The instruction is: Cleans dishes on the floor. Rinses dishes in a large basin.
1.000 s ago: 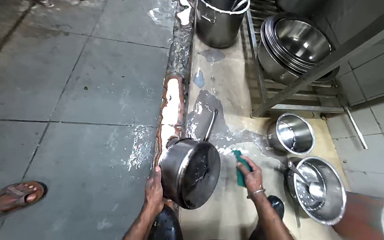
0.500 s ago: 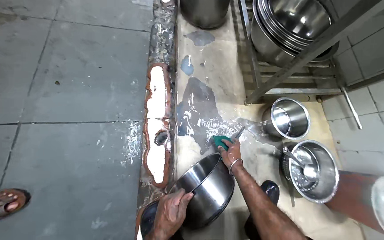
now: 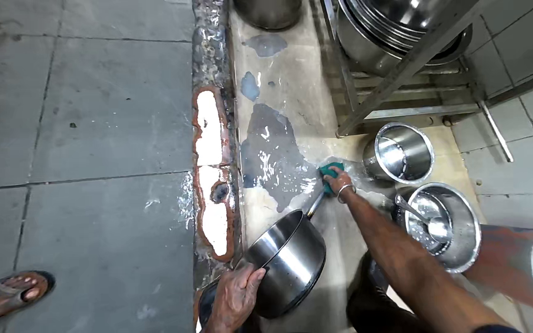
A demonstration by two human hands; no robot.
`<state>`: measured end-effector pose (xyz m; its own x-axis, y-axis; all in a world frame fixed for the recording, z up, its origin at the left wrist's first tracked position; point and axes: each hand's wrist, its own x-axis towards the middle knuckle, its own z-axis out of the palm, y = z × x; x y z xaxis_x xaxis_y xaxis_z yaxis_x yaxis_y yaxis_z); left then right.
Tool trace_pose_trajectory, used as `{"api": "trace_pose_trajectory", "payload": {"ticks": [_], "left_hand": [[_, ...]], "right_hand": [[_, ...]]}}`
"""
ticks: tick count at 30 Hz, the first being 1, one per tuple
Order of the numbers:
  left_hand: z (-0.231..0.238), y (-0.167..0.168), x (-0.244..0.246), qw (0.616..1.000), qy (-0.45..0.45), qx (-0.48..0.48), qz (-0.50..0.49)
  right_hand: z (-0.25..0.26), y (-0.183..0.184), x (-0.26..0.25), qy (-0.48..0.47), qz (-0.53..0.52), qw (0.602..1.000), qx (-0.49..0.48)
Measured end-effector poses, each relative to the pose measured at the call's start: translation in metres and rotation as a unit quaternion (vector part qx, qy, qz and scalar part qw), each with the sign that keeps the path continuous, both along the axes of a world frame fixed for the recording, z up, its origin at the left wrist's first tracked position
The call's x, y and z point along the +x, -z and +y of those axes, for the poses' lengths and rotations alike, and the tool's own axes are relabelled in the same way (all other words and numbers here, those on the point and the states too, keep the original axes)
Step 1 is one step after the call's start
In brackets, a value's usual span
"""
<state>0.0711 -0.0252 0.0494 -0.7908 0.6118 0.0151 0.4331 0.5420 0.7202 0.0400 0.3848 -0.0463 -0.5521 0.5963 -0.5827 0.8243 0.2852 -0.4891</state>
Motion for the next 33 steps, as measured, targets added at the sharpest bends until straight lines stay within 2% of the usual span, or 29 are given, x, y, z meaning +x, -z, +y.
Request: {"api": "trace_pose_trajectory", "payload": {"ticks": [2,3,6,8,11,15,17,19,22,26,30,33], "left_hand": [[0.000,0.000,0.001,1.000,-0.004,-0.001,0.003],[0.000,0.000,0.002,1.000,-0.004,-0.004,0.005],[-0.001,0.001,0.002,1.000,-0.002,-0.008,0.012],[-0.001,0.001,0.002,1.000,0.002,-0.009,0.016],[-0.003,0.000,0.000,1.000,0.016,-0.015,0.020],[0.004,-0.019,0.013,0.996,0.070,-0.046,-0.003],[0.007,-0.032,0.021,0.985,0.157,-0.058,-0.046],[0.014,-0.035,0.029,0.953,0.273,-0.049,-0.118],[0.033,-0.035,0.039,0.882,0.420,-0.068,-0.201],[0.048,-0.027,0.045,0.819,0.506,-0.114,-0.246],[0.048,-0.024,0.049,0.818,0.521,-0.121,-0.210],[0.051,-0.029,0.050,0.826,0.513,-0.135,-0.193]], "right_hand": [[0.007,0.002,-0.005,0.000,-0.011,1.000,-0.013],[-0.006,-0.004,0.000,-0.005,-0.013,1.000,-0.016],[-0.086,-0.031,0.037,-0.028,0.037,0.999,-0.024],[-0.119,-0.035,0.059,0.000,0.039,0.998,-0.053],[-0.105,-0.026,0.057,-0.023,0.008,0.998,-0.064],[-0.034,-0.015,0.030,-0.038,-0.044,0.998,-0.001],[-0.007,-0.011,0.020,-0.044,-0.070,0.996,0.014],[0.007,-0.006,0.020,-0.047,-0.077,0.996,0.018],[-0.003,-0.005,0.035,-0.037,-0.067,0.997,0.022],[-0.021,-0.006,0.055,-0.035,-0.042,0.998,0.023],[-0.025,0.002,0.063,0.073,0.074,0.993,-0.062],[-0.035,-0.007,0.049,0.084,0.095,0.988,-0.087]]}}
